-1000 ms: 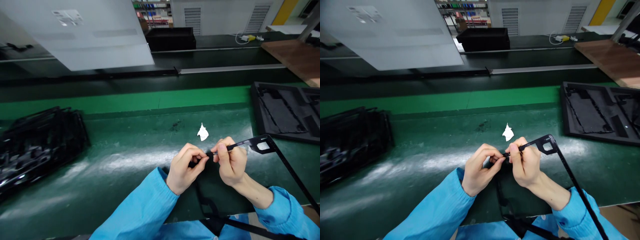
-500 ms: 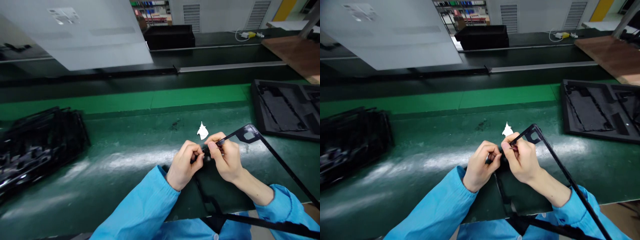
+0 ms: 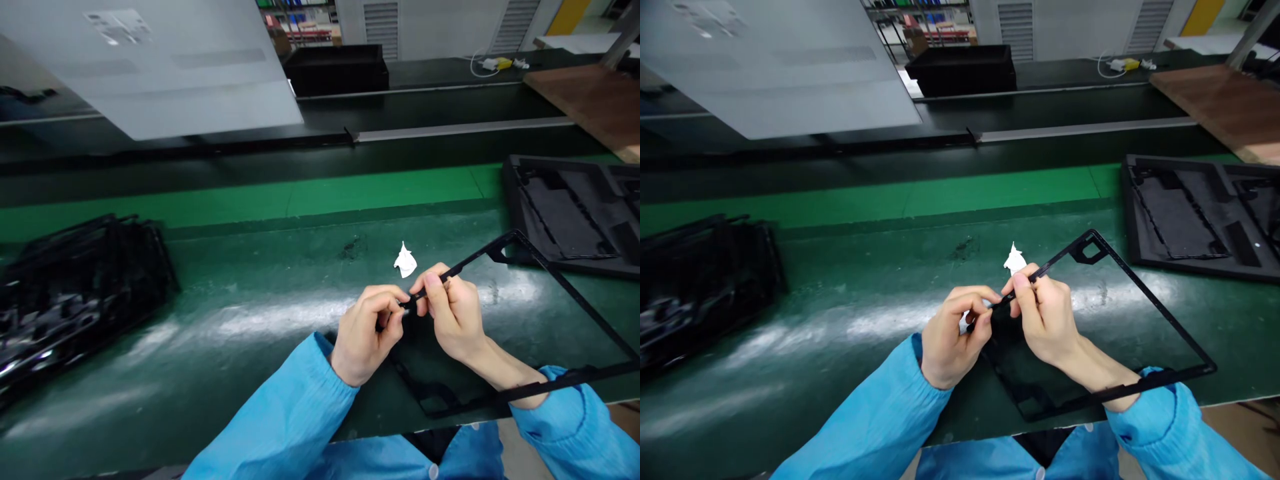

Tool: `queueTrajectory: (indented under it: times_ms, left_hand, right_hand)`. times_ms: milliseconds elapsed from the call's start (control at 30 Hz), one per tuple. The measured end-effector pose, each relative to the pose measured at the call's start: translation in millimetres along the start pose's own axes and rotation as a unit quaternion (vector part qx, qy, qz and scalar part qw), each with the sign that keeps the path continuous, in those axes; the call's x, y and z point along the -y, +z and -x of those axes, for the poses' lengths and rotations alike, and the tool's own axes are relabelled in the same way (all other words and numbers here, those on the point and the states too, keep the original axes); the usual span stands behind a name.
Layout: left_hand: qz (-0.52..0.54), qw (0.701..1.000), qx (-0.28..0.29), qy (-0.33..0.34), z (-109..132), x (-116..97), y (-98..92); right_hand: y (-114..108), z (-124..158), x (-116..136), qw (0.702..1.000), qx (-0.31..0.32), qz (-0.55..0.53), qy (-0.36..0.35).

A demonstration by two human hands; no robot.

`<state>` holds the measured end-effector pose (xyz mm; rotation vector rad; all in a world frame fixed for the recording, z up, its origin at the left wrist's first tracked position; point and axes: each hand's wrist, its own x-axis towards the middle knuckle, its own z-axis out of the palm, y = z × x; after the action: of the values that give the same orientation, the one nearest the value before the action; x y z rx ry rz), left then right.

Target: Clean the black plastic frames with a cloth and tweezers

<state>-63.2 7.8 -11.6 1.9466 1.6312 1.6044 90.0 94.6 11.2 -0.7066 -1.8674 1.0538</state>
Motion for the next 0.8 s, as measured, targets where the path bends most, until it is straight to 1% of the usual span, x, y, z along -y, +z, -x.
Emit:
queueTrajectory:
  times_ms: [133,367,533,667,800]
  left_hand:
    - [0.028,1.0,0.011,-0.003,-0.7,-0.6,1.7]
    - [0.059,0.997,0.032,-0.042,-3.6,-3.7,0.8]
    - [0.082,0.995,0.037,-0.051,-5.3,-4.7,-1.6]
    - [0.095,0.993,0.038,-0.058,-7.0,-5.1,-2.9]
    - [0.072,0.996,0.023,-0.051,-9.4,-6.1,-5.0]
  right_hand:
    - [1.7,0.3,1.7,0.999,0.003,0.025,-0.021]
    - [2.0,0.3,4.7,0.997,-0.019,0.053,-0.045]
    - [1.2,1.1,5.9,0.997,-0.027,0.058,-0.034]
    - [-1.8,0.3,5.2,0.998,-0.034,0.048,-0.011]
    - [-4.2,-0.4,4.6,0.998,-0.036,0.048,-0.005]
